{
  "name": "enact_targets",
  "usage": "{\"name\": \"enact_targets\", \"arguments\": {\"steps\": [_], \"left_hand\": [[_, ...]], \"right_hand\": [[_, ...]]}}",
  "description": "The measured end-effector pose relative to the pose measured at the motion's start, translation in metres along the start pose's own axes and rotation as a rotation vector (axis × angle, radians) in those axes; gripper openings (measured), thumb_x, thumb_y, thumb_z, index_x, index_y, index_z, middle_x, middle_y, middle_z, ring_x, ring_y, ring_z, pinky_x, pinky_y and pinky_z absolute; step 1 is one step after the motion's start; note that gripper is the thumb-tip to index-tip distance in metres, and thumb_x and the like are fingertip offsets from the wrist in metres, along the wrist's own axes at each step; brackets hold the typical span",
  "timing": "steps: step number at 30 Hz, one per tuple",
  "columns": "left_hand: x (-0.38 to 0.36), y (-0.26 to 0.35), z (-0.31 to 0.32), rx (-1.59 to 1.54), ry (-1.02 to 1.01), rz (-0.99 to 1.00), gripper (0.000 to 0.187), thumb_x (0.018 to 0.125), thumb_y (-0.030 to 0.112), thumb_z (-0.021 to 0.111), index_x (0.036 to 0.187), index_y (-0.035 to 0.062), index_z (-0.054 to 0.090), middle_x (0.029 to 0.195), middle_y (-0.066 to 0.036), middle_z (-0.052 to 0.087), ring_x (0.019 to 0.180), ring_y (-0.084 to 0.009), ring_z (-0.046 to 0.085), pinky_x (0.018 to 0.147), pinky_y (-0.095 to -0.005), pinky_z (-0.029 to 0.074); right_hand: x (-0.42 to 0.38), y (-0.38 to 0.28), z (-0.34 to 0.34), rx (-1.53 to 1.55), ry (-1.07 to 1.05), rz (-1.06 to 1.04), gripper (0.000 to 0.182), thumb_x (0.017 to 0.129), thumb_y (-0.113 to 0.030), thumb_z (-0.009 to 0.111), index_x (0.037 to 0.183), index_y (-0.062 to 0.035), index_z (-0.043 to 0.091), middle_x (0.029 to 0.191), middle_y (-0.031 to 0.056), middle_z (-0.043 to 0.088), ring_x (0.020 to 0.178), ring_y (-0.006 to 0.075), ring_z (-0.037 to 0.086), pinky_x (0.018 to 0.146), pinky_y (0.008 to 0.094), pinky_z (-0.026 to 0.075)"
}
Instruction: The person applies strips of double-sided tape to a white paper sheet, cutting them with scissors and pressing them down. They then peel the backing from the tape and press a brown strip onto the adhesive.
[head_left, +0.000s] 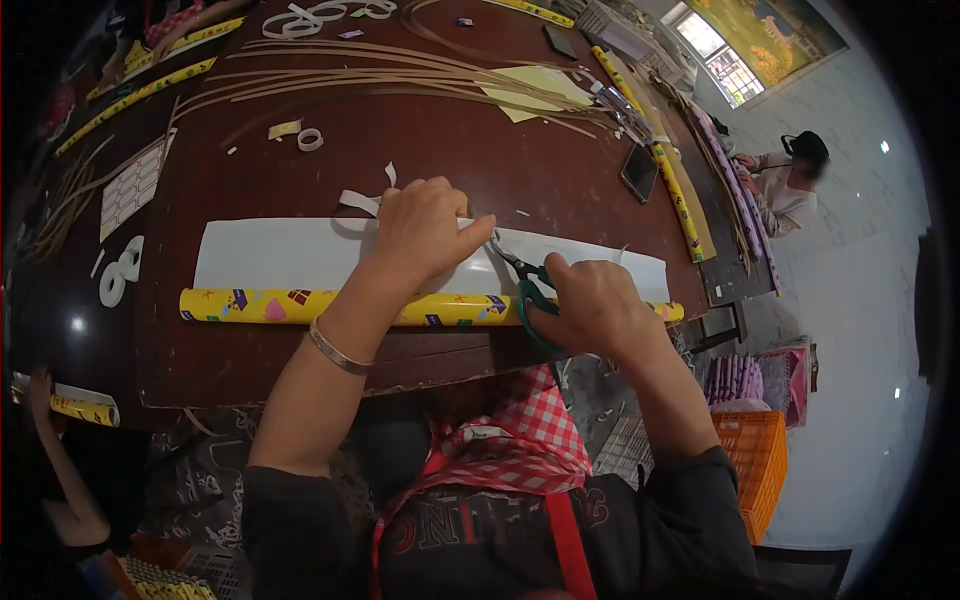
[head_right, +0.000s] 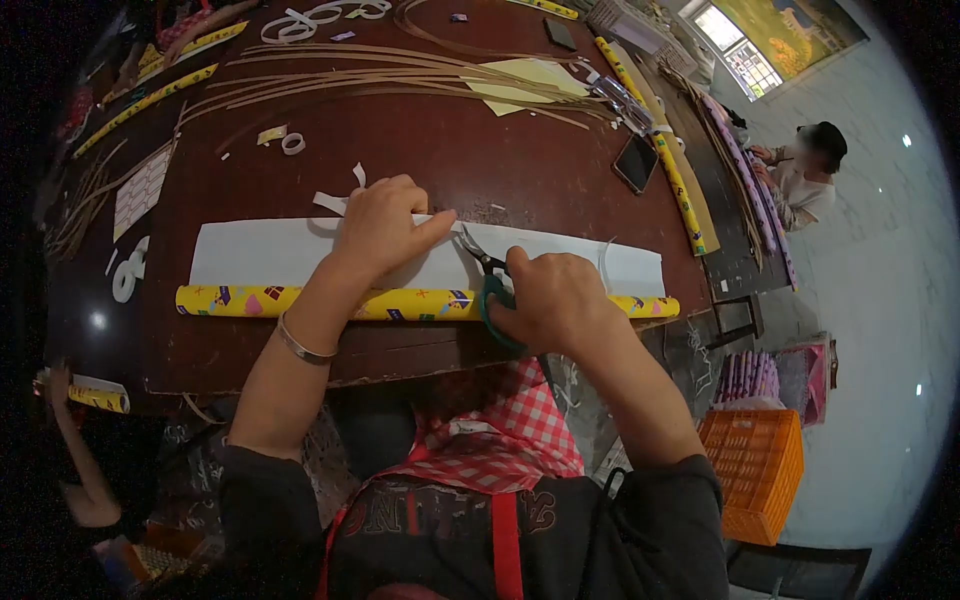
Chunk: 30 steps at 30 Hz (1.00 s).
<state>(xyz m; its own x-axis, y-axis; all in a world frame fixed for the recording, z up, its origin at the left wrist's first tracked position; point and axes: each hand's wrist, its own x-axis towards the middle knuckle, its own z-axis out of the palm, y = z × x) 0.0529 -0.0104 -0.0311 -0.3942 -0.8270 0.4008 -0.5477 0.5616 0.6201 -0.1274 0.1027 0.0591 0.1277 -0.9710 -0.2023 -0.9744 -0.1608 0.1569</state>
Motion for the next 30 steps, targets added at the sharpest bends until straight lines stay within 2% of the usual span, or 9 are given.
{"name": "enact_targets", "arguments": {"steps": [9,11,17,20,26,30], "left_hand": [[0.001,0.003,-0.001,0.018,-0.030,-0.027,0.042,0.079,0.047,0.067,0.074,0.0061,0.075,0.080,-0.009,0.067,0.080,-0.0273,0.065,0.074,-0.0463,0.046],[0.002,0.003,-0.003,0.016,-0.063,-0.048,0.043,0.079,0.048,0.067,0.075,0.0065,0.075,0.080,-0.008,0.067,0.081,-0.0273,0.065,0.074,-0.0460,0.047],[0.002,0.001,-0.002,0.036,-0.082,-0.043,0.044,0.079,0.050,0.067,0.077,0.0064,0.076,0.082,-0.010,0.068,0.080,-0.0282,0.066,0.074,-0.0469,0.047],[0.001,0.001,-0.001,0.026,-0.069,-0.050,0.044,0.079,0.049,0.067,0.076,0.0065,0.075,0.082,-0.009,0.068,0.080,-0.0285,0.066,0.073,-0.0468,0.048],[0.001,0.003,-0.003,0.024,-0.074,-0.050,0.042,0.079,0.048,0.068,0.076,0.0067,0.075,0.080,-0.009,0.067,0.080,-0.0286,0.066,0.073,-0.0459,0.048],[0.001,0.004,-0.004,0.032,-0.081,-0.048,0.042,0.079,0.048,0.068,0.076,0.0067,0.075,0.080,-0.009,0.067,0.081,-0.0286,0.066,0.073,-0.0463,0.048]], "right_hand": [[0.003,-0.009,-0.006,0.011,-0.057,0.044,0.045,0.082,-0.042,0.067,0.092,0.0010,0.058,0.077,0.0220,0.068,0.079,0.0389,0.069,0.074,0.0476,0.054],[0.003,-0.008,0.000,0.057,0.008,0.063,0.045,0.083,-0.042,0.066,0.091,0.0017,0.057,0.072,0.0233,0.063,0.074,0.0426,0.065,0.070,0.0512,0.051],[0.001,-0.010,0.000,0.122,0.032,0.096,0.046,0.084,-0.042,0.064,0.091,0.0027,0.057,0.075,0.0262,0.064,0.078,0.0438,0.065,0.073,0.0515,0.051],[0.003,-0.018,-0.007,0.086,-0.072,0.131,0.048,0.086,-0.044,0.063,0.094,0.0032,0.062,0.081,0.0235,0.069,0.082,0.0393,0.069,0.076,0.0472,0.055],[0.006,-0.015,-0.001,0.109,-0.017,0.106,0.048,0.088,-0.044,0.061,0.094,0.0037,0.063,0.081,0.0238,0.069,0.083,0.0396,0.069,0.076,0.0474,0.055],[0.007,-0.017,-0.002,0.122,-0.064,0.125,0.048,0.089,-0.043,0.060,0.094,0.0039,0.062,0.081,0.0242,0.068,0.082,0.0403,0.069,0.076,0.0479,0.055]]}}
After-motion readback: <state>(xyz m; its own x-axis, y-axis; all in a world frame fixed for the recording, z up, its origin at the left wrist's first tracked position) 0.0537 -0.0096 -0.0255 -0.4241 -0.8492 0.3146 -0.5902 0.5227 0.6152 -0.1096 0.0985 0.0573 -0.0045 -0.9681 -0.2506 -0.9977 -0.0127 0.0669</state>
